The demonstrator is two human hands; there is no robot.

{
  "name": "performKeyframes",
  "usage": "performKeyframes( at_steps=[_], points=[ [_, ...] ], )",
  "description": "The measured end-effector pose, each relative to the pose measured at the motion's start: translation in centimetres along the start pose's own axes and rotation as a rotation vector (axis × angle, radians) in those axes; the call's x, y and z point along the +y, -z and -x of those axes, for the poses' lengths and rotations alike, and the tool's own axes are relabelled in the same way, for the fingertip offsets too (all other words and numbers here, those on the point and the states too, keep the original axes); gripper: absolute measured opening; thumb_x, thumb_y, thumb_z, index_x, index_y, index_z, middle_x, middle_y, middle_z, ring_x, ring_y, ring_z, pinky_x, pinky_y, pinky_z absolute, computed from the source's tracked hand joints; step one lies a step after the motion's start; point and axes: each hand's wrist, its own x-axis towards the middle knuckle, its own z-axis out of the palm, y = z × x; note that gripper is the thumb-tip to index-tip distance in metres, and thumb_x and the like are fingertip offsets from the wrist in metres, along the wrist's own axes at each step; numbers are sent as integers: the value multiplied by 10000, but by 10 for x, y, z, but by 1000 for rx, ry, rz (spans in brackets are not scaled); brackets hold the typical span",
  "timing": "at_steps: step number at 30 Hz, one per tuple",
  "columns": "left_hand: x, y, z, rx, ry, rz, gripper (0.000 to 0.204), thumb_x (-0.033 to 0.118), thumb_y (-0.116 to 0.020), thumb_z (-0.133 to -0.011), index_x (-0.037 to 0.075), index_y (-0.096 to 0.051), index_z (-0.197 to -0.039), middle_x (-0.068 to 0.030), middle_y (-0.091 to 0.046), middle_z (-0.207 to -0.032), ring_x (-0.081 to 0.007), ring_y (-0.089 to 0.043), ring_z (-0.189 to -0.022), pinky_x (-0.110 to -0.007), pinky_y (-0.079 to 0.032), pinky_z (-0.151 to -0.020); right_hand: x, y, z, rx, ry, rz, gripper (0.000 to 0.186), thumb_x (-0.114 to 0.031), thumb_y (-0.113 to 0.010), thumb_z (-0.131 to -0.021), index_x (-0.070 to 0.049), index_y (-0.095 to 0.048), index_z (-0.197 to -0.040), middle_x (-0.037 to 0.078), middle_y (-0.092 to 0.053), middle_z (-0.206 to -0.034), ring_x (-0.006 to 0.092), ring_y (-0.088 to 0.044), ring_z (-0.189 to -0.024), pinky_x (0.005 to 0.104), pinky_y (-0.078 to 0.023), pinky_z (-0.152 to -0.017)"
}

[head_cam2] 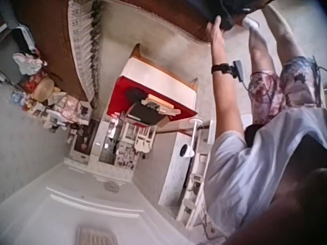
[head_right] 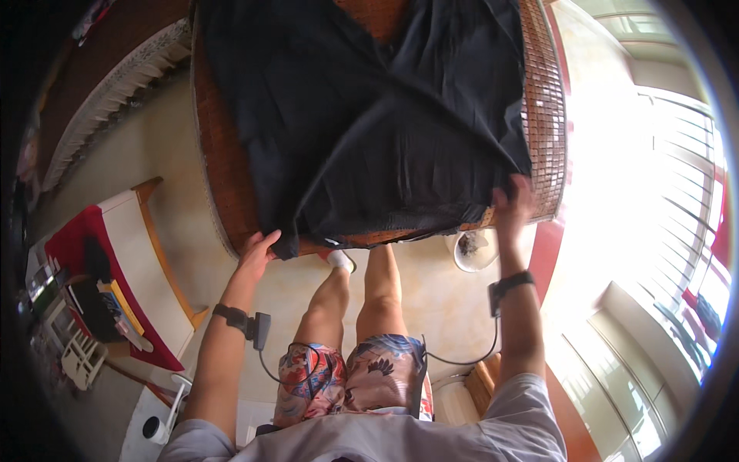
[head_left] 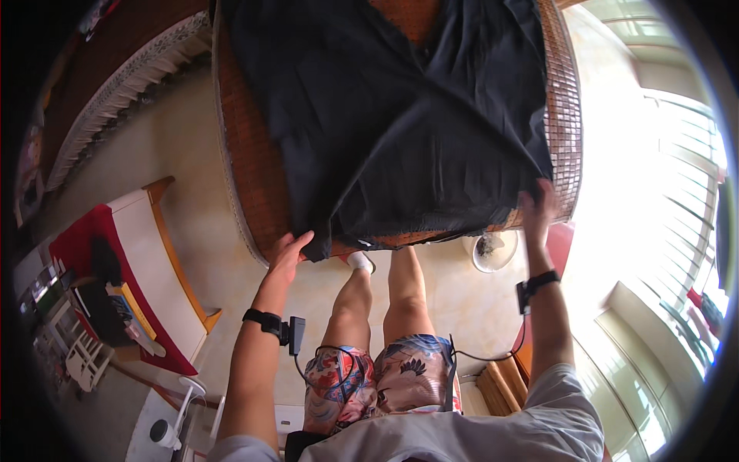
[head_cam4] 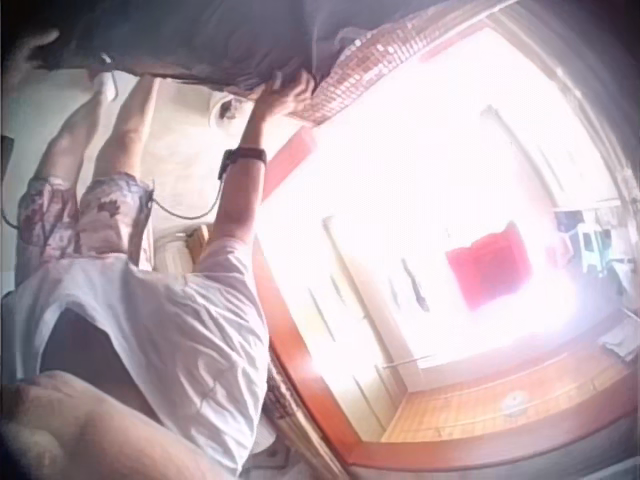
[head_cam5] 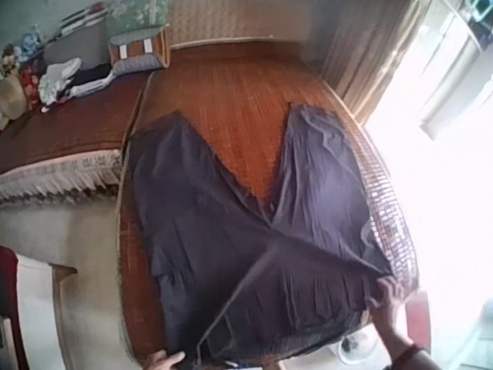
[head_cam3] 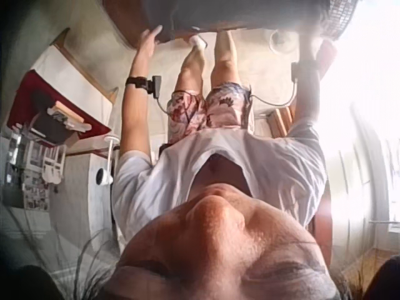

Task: The person lays out a pair of black pants on a bed and uses a needle and thread to sew the fabric. They cut the thread with a pair of scissors and handle items from a bowl.

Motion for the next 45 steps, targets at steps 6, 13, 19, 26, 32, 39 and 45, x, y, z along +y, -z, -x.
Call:
performKeyframes(
  at_steps=[6, 13, 19, 26, 32, 39, 45],
  points=[
    [-1, 2, 12, -30, 6, 12, 381, 240, -722, -853, 31, -600, -1148, -51, -649, -1103, -146, -622, -954, -318, -512, -829, -135, -17, 27, -392, 444, -179, 442, -45, -682, -712, -69, -583, -1142, 123, -539, -1221, 316, -516, -1166, 427, -407, -958],
    [18, 36, 36, -65, 129, 356, 292, 310, -679, -879, 58, -663, -1024, -80, -692, -914, -178, -654, -755, -340, -528, -669, -120, -23, 5, -266, 538, -116, 299, 2, -586, -730, -49, -618, -1023, 61, -580, -819, 246, -559, -771, 371, -432, -745],
    [25, 95, 29, 393, -214, -513, 285, 224, -700, -870, -2, -628, -1028, -80, -683, -905, -184, -636, -805, -351, -504, -717, -148, -1, 33, -382, 591, -276, 169, -18, -586, -718, -49, -629, -879, 71, -571, -796, 250, -558, -757, 368, -433, -714],
    [32, -77, 42, 259, -1271, -1151, 277, 64, -754, -712, 85, -618, -952, -77, -594, -955, -286, -567, -934, -401, -452, -823, -102, -11, 106, -836, 360, -347, 201, -234, -668, -807, -101, -687, -957, 94, -686, -972, 272, -647, -949, 403, -498, -847],
    [-2, -196, 24, -175, -1416, -1321, 469, 125, -779, -682, 81, -580, -1104, -79, -539, -1119, -292, -531, -1044, -417, -454, -888, -42, 0, 112, -316, -670, -435, 235, -212, -721, -838, -42, -643, -980, 117, -678, -837, 242, -664, -741, 349, -518, -675],
    [-18, -234, -23, 39, -1328, -1445, 595, 128, -777, -688, 89, -504, -1215, -109, -496, -1154, -308, -517, -1035, -422, -457, -829, 64, -23, 87, 13, -1202, -823, 678, -302, -774, -807, -51, -447, -1345, 76, -547, -1228, 161, -563, -1015, 264, -435, -816],
    [-5, -235, -27, -53, -1486, -1470, 272, 38, -619, -793, 65, -598, -1062, -68, -556, -967, -261, -567, -859, -373, -492, -743, 98, -28, 80, -116, -1138, -959, 331, -226, -716, -852, 0, -604, -1067, 42, -654, -894, 118, -615, -825, 252, -468, -803]
  ],
)
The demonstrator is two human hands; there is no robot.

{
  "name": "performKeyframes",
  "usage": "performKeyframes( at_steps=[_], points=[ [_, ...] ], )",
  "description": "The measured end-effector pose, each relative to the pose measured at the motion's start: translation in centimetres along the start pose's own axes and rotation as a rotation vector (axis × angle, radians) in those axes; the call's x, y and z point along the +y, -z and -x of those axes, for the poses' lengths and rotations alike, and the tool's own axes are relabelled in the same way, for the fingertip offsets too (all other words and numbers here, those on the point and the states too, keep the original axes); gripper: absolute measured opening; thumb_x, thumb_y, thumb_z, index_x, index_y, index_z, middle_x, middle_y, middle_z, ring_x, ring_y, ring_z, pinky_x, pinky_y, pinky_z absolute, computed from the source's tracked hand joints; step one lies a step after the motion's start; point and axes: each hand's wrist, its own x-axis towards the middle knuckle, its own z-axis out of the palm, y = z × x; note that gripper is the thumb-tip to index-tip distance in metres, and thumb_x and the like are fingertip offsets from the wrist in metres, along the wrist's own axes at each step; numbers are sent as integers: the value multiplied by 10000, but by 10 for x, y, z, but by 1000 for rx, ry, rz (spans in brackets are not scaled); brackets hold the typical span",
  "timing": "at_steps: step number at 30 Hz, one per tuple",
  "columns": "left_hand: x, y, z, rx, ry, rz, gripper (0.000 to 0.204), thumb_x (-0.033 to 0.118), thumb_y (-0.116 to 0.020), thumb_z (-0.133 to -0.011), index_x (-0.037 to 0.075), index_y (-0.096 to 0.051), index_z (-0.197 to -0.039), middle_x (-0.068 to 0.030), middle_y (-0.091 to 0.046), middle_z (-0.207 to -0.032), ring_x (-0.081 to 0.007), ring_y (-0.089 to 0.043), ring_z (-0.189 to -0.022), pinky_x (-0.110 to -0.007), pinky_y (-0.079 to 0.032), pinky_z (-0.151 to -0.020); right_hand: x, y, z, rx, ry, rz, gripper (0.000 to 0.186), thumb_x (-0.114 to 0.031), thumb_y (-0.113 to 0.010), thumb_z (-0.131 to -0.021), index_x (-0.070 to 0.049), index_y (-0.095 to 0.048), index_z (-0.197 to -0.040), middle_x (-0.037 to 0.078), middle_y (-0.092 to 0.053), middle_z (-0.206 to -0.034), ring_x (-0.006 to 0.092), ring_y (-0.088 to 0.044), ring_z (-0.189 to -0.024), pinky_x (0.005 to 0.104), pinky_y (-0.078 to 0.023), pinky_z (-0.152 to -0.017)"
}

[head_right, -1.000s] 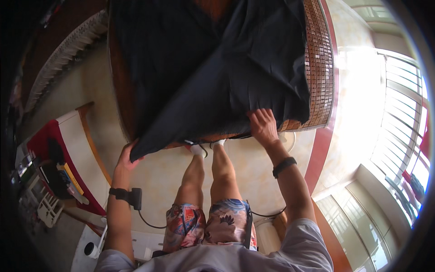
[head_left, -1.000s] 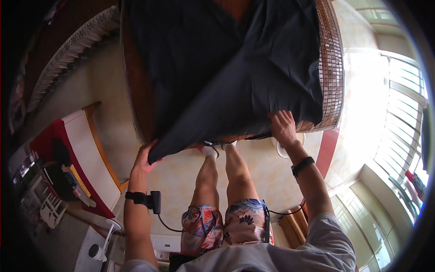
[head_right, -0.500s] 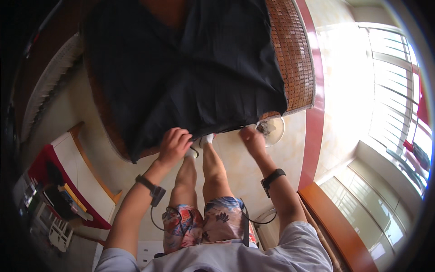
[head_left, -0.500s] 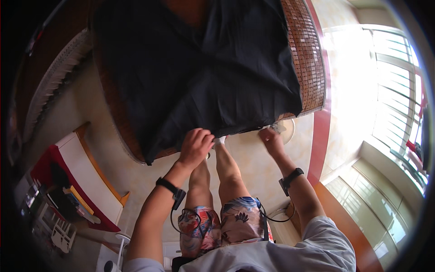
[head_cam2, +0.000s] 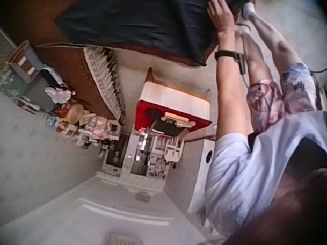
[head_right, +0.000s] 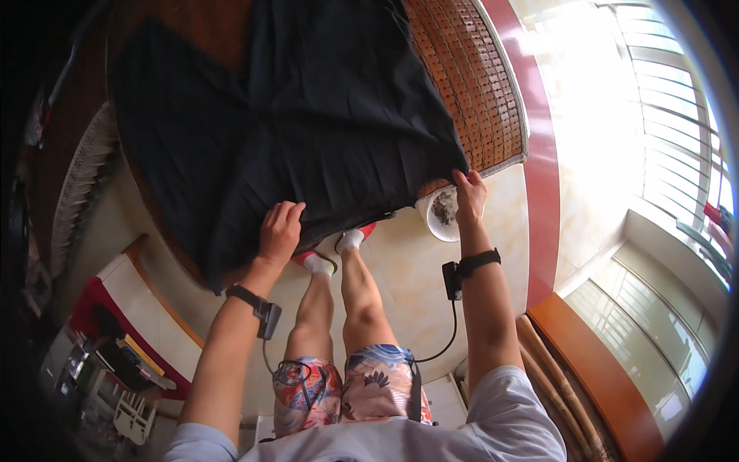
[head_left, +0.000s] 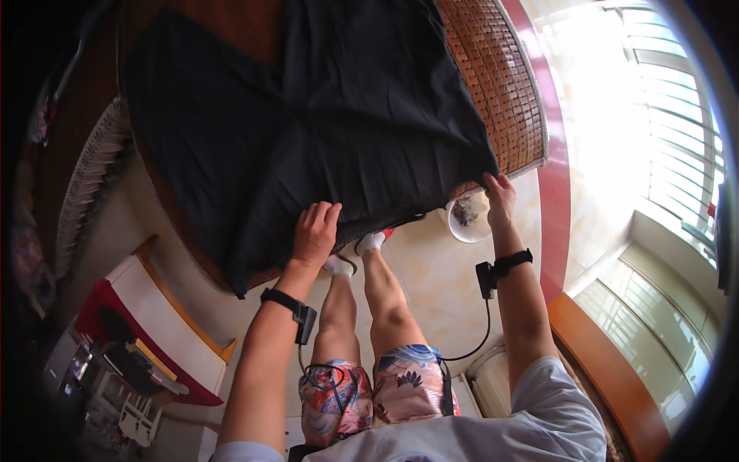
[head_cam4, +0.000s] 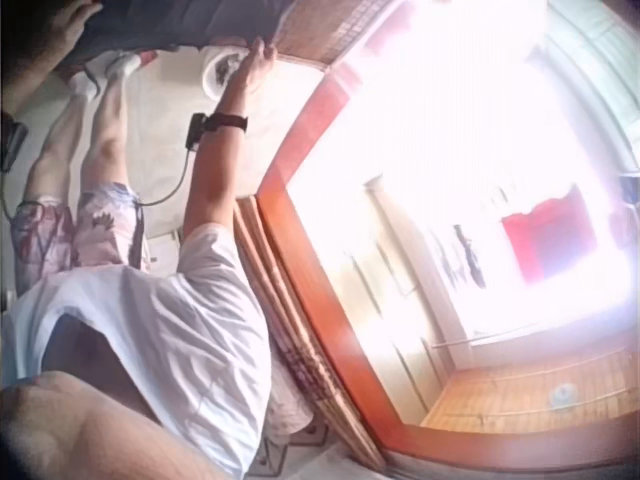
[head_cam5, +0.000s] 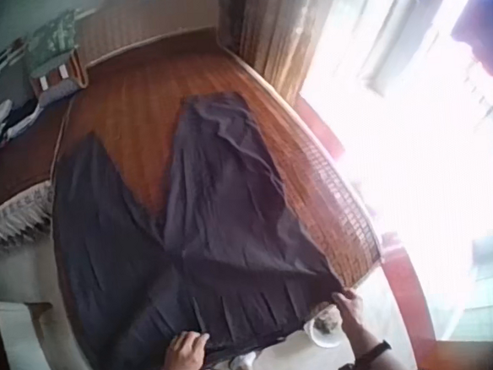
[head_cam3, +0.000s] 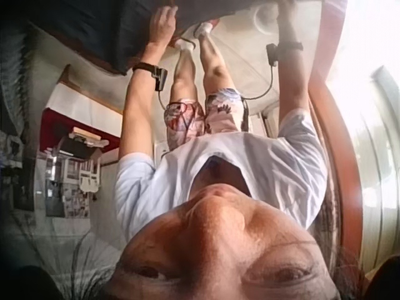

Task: The person lays out a pair of black pants on a bed and uses a needle and thread to sew the fabric. They cut the thread with a pair of scissors and handle items from a bowl.

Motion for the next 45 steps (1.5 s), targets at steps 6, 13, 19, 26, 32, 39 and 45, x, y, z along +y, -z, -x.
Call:
performKeyframes(
  at_steps=[6, 13, 19, 26, 32, 39, 45],
  points=[
    [-11, 67, 7, 38, -165, 73, 135, 29, -628, -760, 47, -624, -893, -58, -548, -812, -240, -558, -780, -365, -466, -718, -15, 4, 40, 46, -56, -232, 200, -200, -675, -881, -15, -612, -923, 19, -626, -804, 87, -583, -662, 231, -485, -463],
    [-31, 50, 20, -212, -239, 78, 92, 62, -611, -772, 53, -631, -861, -62, -559, -844, -238, -557, -856, -392, -441, -824, 32, 12, 26, 5, 122, 401, 276, -214, -690, -862, 43, -636, -945, 63, -639, -756, 124, -594, -613, 264, -502, -499],
    [-27, 37, 38, -477, -181, 41, 208, 174, -639, -761, 85, -661, -947, -51, -608, -877, -236, -579, -881, -384, -438, -811, 51, 14, 24, 10, -47, 631, 334, -267, -702, -840, 9, -635, -1016, 130, -682, -805, 237, -675, -667, 336, -541, -606],
    [-8, 65, 78, -597, -205, 329, 183, 230, -639, -808, 101, -672, -934, -68, -641, -723, -286, -614, -626, -403, -520, -599, 19, -14, 86, 159, 260, 783, 286, -225, -688, -852, -111, -601, -1100, 107, -676, -900, 312, -649, -829, 409, -497, -753],
    [-51, 96, 35, 114, 182, 247, 56, 8, -615, -827, 38, -638, -869, -105, -624, -864, -293, -596, -853, -374, -504, -743, 5, -70, 89, 69, 674, 765, 274, -139, -682, -825, -92, -606, -1084, 102, -588, -1164, 296, -508, -1155, 397, -416, -955],
    [-49, 70, -49, 114, -290, 149, 214, -26, -630, -800, 17, -681, -1003, -87, -643, -1148, -272, -562, -1184, -374, -486, -977, -36, -77, 18, 233, 746, 784, 373, -175, -688, -839, -83, -587, -1187, 122, -559, -1240, 331, -492, -1174, 433, -351, -1017],
    [-63, 38, -22, -506, -164, -159, 1165, 467, -852, -547, 90, -272, -1484, -141, -133, -1575, -322, -105, -1461, -493, -130, -1180, -67, -117, 62, -211, 1081, 653, 219, -154, -713, -784, -75, -620, -966, 76, -628, -941, 287, -599, -897, 377, -500, -724]
  ],
)
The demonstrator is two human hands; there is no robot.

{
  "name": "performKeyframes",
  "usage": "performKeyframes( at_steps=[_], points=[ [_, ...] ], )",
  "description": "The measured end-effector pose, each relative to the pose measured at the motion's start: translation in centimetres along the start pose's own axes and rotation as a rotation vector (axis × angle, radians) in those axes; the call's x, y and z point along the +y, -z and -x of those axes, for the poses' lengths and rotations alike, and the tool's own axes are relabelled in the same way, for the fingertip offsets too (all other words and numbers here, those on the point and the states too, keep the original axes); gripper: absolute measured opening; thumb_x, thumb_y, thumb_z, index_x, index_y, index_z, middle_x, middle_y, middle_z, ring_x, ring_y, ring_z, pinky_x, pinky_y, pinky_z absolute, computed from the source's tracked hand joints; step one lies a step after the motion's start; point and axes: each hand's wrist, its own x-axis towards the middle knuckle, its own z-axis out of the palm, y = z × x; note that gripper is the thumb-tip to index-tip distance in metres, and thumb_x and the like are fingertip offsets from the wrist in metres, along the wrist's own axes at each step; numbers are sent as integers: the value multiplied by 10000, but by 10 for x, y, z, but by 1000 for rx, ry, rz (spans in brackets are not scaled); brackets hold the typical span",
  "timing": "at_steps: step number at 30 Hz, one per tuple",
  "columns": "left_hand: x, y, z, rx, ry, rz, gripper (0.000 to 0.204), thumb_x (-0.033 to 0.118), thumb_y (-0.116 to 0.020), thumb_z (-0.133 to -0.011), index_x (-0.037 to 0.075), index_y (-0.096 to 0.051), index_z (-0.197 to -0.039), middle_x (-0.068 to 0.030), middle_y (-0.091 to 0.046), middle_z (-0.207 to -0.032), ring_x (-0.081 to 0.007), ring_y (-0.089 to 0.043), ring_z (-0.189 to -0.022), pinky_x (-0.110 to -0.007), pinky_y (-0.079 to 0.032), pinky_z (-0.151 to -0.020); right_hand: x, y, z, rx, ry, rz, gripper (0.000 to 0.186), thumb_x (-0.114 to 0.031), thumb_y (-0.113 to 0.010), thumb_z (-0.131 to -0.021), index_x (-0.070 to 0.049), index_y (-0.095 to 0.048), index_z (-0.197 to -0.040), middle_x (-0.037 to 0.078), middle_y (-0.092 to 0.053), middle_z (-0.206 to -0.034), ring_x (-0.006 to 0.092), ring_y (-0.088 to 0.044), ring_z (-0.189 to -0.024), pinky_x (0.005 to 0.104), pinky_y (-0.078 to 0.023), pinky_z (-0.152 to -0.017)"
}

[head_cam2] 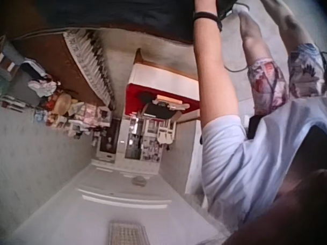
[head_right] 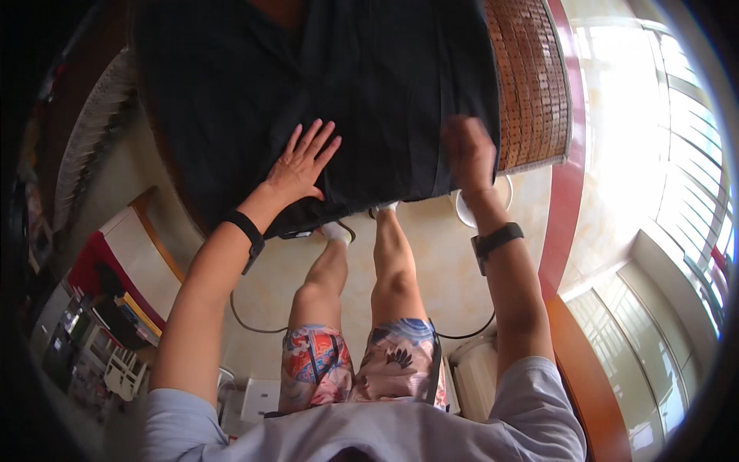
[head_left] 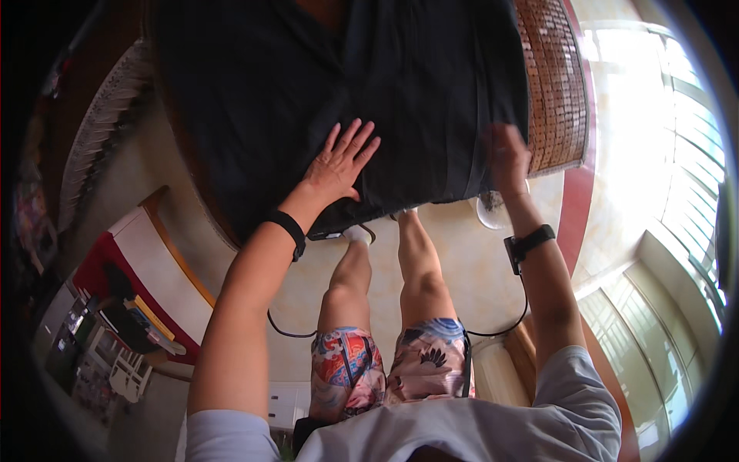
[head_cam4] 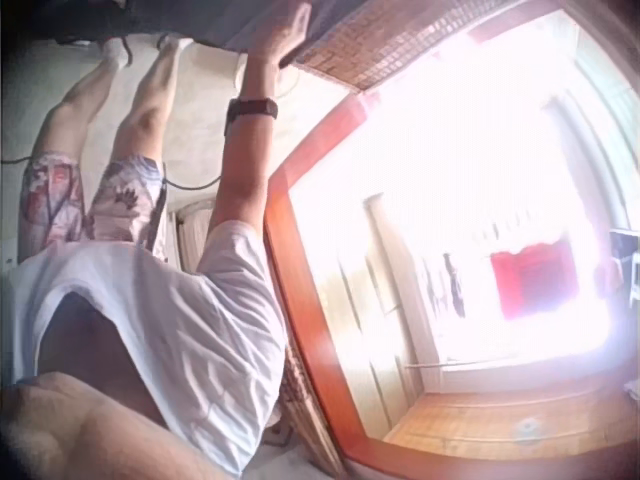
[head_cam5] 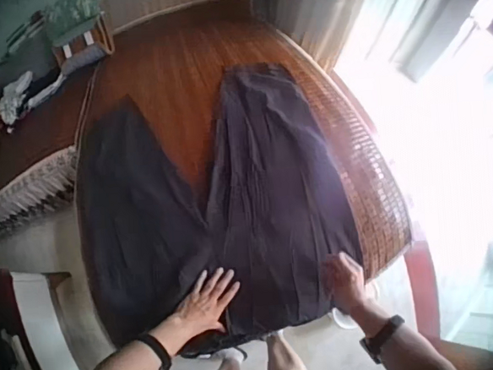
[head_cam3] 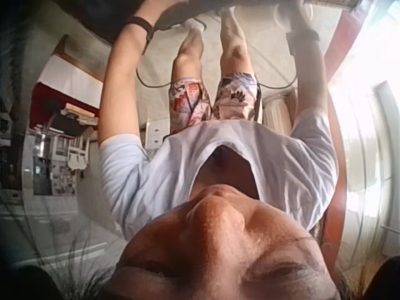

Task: The person lays out a pair of black pants on a bed and uses a needle and thread to sew the fabric. They cut the thread with a pair of scissors and handle items from a bowl.

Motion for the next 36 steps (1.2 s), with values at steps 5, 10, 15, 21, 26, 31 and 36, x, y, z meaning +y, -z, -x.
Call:
performKeyframes(
  at_steps=[5, 10, 15, 21, 26, 31, 36],
  points=[
    [9, -7, 2, 113, -44, 136, 1151, 464, -869, -507, 109, -324, -1456, -141, -201, -1544, -339, -153, -1442, -511, -158, -1166, -65, -46, 75, -420, 381, -107, 245, -211, -760, -697, -108, -626, -875, 32, -570, -803, 219, -574, -749, 342, -484, -624],
    [48, -54, 42, 456, 11, 358, 756, 314, -875, -558, 121, -483, -1175, -85, -475, -1204, -295, -479, -1101, -442, -396, -903, -67, -87, 89, -380, 442, 33, 276, -212, -672, -741, -116, -604, -990, 48, -567, -1001, 221, -529, -867, 350, -438, -741],
    [80, -83, 39, 482, 239, 282, 415, 130, -777, -690, 114, -554, -1040, -74, -527, -1128, -301, -515, -1035, -435, -414, -832, -38, -95, 95, -313, 520, 47, 167, -143, -608, -727, -110, -617, -890, 46, -568, -978, 214, -516, -823, 340, -423, -718],
    [63, -85, 42, 458, 236, 654, 210, 153, -722, -779, 111, -572, -921, -24, -591, -983, -258, -539, -962, -398, -396, -823, -34, -90, 90, -350, 409, -159, 161, -61, -686, -696, -83, -574, -809, 44, -572, -849, 243, -538, -786, 343, -440, -714],
    [96, -71, 29, 584, 296, 476, 428, 248, -793, -705, 103, -552, -1028, -62, -560, -1076, -278, -507, -1024, -430, -388, -850, -31, -76, 85, -402, 366, -259, 168, -16, -690, -695, -59, -561, -794, 63, -588, -822, 268, -552, -794, 352, -458, -726],
    [90, -83, 27, 566, 426, 247, 356, 121, -743, -700, 107, -583, -1017, -41, -562, -1019, -258, -524, -973, -436, -384, -845, -43, -60, 71, -408, 194, -438, 143, -6, -667, -689, -38, -558, -777, 86, -616, -849, 291, -567, -803, 370, -479, -736],
    [84, -61, 38, 679, 150, 362, 251, 22, -668, -725, 103, -617, -957, -19, -600, -857, -217, -572, -819, -401, -378, -837, -39, -39, 71, -383, 164, -398, 144, 13, -655, -702, -40, -562, -798, 89, -614, -847, 307, -575, -790, 374, -480, -731]
  ],
)
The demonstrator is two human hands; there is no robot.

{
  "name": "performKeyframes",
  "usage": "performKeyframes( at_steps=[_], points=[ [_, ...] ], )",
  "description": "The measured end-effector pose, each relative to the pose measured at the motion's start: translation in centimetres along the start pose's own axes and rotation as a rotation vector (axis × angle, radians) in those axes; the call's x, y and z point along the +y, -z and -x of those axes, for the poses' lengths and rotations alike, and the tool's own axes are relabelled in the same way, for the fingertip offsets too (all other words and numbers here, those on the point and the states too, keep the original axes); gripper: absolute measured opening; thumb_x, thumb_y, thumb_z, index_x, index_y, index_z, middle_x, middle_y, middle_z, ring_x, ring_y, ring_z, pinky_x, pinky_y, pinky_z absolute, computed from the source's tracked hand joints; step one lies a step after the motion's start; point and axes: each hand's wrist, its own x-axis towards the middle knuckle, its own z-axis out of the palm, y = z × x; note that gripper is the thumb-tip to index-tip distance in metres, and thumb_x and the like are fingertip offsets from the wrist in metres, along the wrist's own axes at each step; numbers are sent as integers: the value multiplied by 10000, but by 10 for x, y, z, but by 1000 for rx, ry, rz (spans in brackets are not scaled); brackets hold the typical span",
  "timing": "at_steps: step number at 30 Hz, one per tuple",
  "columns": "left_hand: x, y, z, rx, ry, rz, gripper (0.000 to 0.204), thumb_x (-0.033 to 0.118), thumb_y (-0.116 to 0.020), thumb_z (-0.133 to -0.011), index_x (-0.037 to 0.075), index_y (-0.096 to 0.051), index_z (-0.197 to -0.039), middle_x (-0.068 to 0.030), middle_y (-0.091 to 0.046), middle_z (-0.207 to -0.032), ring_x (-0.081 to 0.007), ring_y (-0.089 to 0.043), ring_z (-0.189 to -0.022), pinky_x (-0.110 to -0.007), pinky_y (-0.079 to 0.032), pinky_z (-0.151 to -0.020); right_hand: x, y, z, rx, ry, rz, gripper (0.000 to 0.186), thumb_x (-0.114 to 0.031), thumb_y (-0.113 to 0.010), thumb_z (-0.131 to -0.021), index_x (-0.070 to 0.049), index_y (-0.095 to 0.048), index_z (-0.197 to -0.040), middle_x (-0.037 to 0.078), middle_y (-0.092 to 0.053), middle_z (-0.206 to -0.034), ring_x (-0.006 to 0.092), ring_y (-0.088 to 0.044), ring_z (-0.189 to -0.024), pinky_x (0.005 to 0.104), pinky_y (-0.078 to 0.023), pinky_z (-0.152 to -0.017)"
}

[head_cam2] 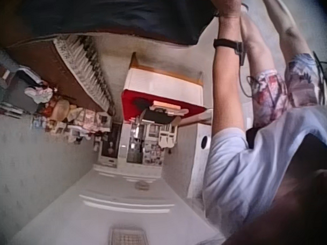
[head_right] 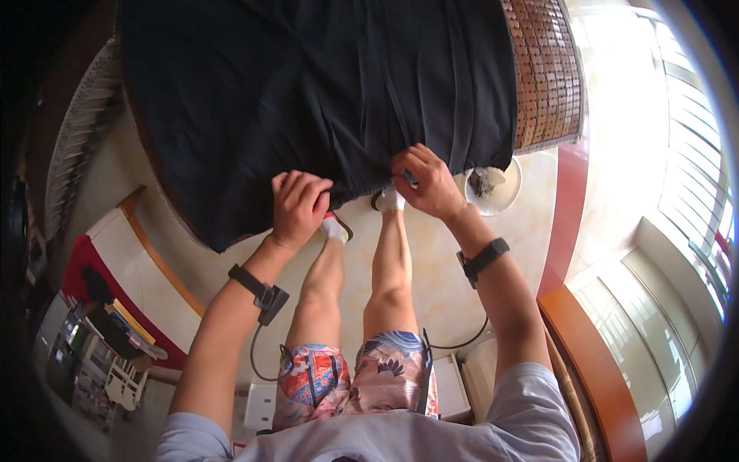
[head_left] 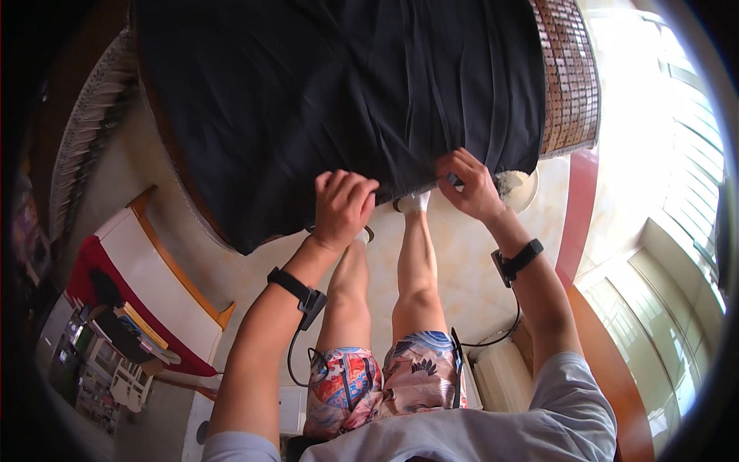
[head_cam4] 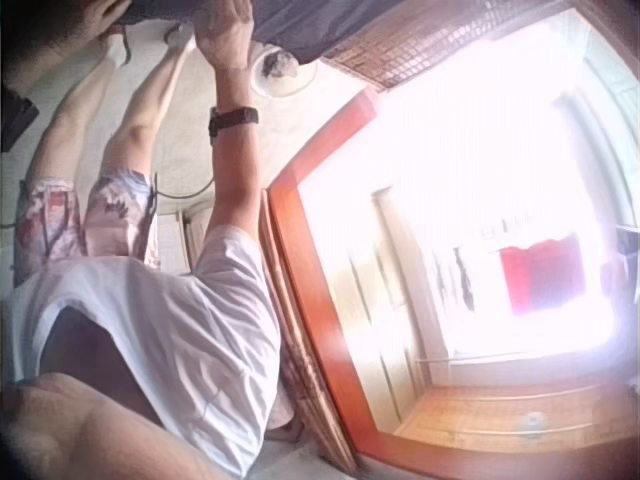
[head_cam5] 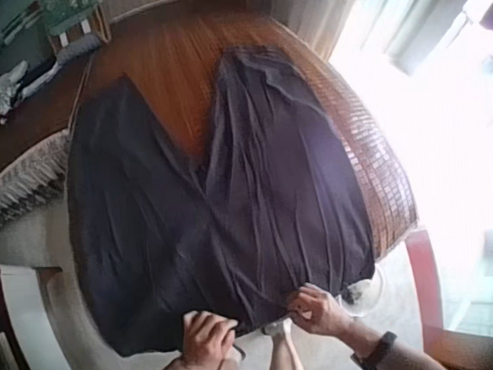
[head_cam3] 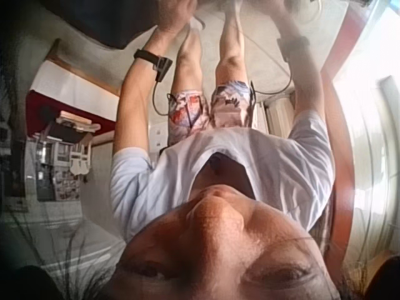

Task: The person lays out a pair of black pants on a bed and uses a needle and thread to sew the fabric. They cut the thread with a pair of scissors and handle items from a bowl.

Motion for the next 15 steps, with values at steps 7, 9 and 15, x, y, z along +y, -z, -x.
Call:
performKeyframes(
  at_steps=[7, 9, 15],
  points=[
    [3, 43, -1, 11, -163, -30, 254, 34, -725, -712, 101, -637, -941, -7, -576, -814, -205, -563, -796, -392, -392, -823, -21, 2, 2, -19, 67, 130, 186, -12, -708, -681, -52, -562, -790, 68, -599, -838, 283, -562, -764, 368, -470, -691],
    [1, 45, 2, -115, -186, 11, 265, 49, -753, -691, 92, -646, -929, -9, -567, -800, -203, -559, -786, -378, -408, -801, -24, 0, 3, -27, 101, 188, 166, -41, -717, -691, -62, -576, -776, 52, -593, -834, 260, -557, -761, 359, -462, -678],
    [-9, 43, 24, -707, -92, 97, 145, 90, -708, -746, 78, -691, -889, -66, -650, -869, -222, -619, -872, -341, -475, -774, -11, -15, 24, -449, -45, 348, 79, -139, -674, -757, -113, -683, -831, 45, -643, -900, 223, -593, -874, 344, -474, -793]
  ],
)
